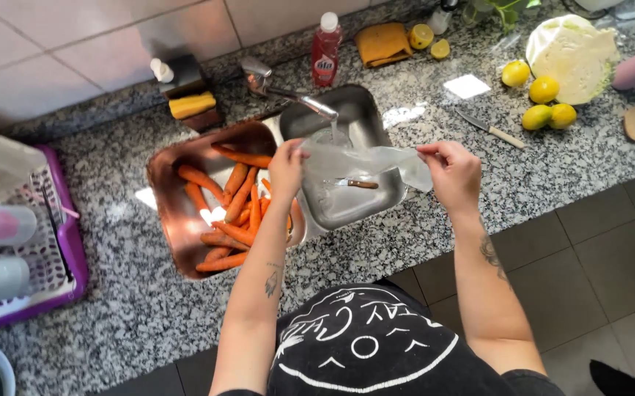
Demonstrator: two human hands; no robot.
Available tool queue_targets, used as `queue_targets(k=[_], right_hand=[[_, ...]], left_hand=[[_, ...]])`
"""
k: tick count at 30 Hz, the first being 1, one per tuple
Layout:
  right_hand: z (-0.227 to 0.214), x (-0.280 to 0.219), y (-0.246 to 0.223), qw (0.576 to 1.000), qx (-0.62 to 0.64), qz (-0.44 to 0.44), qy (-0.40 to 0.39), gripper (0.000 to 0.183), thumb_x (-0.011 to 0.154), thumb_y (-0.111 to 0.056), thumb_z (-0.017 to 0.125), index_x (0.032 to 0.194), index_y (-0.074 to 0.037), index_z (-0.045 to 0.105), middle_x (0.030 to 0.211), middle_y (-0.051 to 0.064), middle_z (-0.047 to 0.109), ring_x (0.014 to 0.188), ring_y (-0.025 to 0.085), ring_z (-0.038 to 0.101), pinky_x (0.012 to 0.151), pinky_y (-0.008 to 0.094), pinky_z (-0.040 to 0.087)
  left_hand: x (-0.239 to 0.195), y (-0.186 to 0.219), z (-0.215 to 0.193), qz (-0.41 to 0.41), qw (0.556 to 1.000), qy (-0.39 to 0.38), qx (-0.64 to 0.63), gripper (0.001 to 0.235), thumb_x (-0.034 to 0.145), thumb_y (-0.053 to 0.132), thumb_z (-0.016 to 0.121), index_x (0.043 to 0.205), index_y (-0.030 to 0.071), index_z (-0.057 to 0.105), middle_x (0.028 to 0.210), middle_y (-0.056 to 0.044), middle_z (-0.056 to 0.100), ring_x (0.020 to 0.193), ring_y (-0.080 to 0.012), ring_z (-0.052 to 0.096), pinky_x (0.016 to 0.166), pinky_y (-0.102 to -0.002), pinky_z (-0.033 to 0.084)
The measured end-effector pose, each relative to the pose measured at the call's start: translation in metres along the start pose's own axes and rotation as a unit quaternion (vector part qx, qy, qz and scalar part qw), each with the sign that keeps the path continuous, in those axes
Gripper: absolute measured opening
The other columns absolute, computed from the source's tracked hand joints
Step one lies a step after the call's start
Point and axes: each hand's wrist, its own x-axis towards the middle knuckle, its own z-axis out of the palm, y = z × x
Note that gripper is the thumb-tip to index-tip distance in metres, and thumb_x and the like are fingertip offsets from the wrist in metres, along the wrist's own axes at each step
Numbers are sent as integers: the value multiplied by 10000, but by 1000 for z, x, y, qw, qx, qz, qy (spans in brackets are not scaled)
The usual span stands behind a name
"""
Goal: The person organizes dishes by moving bowls and plates from a drying rack onto the counter. They then walk to a table, pick up a slice of bread with green spread, and pour a liquid from a bottle into a metal cup. Finally, they return to the sink to rinse a plastic container under running water.
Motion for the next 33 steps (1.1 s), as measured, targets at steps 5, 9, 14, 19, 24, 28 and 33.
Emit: queue_targets(k=[5,9,14,19,24,28,33], right_hand=[[-17,28,-38,984,-34,-165,-49,86,864,-87,752,872,-165,717,760,-10,677,726,181,649,655,281,517],[8,47,-75,963,-21,-261,-72,101,908,-65,707,860,-155,712,750,-30,680,700,168,641,675,269,525],[52,44,-109,915,-6,-397,-76,102,848,-125,704,924,-121,637,712,56,626,715,248,633,618,342,535],[57,31,-68,957,52,-275,-78,543,662,-325,855,1079,-104,587,983,72,632,843,265,620,771,401,496],[72,44,-15,970,55,-216,-98,133,849,-241,733,948,-158,703,877,1,700,834,248,654,775,338,494],[48,72,-71,949,67,-277,-135,89,845,-182,771,882,-137,703,811,23,678,807,274,636,788,352,485],[42,97,-124,929,46,-329,-161,198,763,-161,852,787,-129,658,704,64,615,749,320,606,726,379,480]], left_hand=[[-28,1,-33,-138,980,26,-140,274,855,108,568,1125,152,553,778,-23,711,701,-105,667,714,-227,510],[-36,24,-38,3,992,87,95,510,726,265,641,1218,167,544,1128,-51,610,1030,-266,600,924,-451,428],[-20,40,15,307,950,10,55,539,619,363,854,1063,163,622,1024,12,673,1028,-168,621,1064,-412,329],[-30,115,-46,103,989,38,-96,78,752,362,745,783,328,683,540,73,507,563,-104,510,642,-190,442],[-21,101,-75,29,985,105,-137,149,656,379,823,712,338,690,445,102,467,449,-45,434,533,-140,412],[-28,96,-103,114,954,153,-233,190,668,249,850,781,196,708,653,41,660,639,-19,555,720,-184,477],[-41,70,-130,125,936,203,-258,258,711,197,835,908,145,679,791,33,658,770,-21,541,834,-221,456]])
